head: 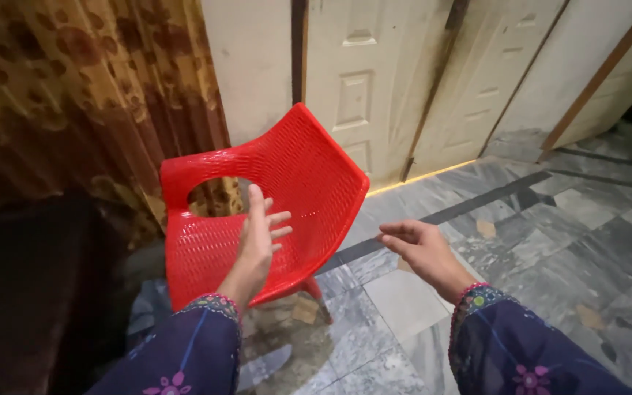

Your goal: The person is seen moving and arranging plastic chairs around a table in a room.

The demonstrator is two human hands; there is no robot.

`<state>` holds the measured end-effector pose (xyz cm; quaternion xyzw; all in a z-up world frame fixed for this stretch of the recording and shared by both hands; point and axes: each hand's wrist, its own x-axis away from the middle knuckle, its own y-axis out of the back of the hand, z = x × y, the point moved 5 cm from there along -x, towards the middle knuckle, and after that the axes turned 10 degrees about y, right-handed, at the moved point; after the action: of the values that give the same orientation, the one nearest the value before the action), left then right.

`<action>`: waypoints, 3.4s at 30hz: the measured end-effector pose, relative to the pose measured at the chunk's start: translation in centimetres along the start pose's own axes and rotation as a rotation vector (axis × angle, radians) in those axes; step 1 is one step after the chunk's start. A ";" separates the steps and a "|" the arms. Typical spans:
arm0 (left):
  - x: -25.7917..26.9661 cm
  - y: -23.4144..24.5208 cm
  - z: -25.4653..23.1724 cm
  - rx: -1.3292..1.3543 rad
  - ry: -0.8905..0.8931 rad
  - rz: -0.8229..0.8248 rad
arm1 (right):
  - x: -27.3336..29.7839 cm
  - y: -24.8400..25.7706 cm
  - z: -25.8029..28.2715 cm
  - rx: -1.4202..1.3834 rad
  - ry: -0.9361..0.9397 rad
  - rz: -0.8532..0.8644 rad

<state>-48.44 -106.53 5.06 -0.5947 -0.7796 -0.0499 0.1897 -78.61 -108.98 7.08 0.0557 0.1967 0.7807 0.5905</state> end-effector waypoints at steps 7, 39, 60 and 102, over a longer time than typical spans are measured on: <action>-6.8 -4.8 -0.5 -0.026 0.049 -0.006 | -6.1 4.2 -1.5 0.062 0.028 -0.043; -32.7 -22.5 -8.0 -0.352 0.107 -0.320 | -42.8 18.0 -12.9 0.259 0.261 0.291; -34.9 -20.9 -1.6 -0.888 0.311 -0.887 | -51.8 15.7 -16.1 0.283 0.494 0.633; -30.6 -20.0 0.8 -0.599 0.854 -1.042 | -57.0 -14.0 -14.3 0.566 1.524 1.536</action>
<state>-60.83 -139.86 -3.63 -0.1022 -0.7723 -0.5715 0.2580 -53.66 -163.02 -2.97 -0.1981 0.5912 0.6953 -0.3575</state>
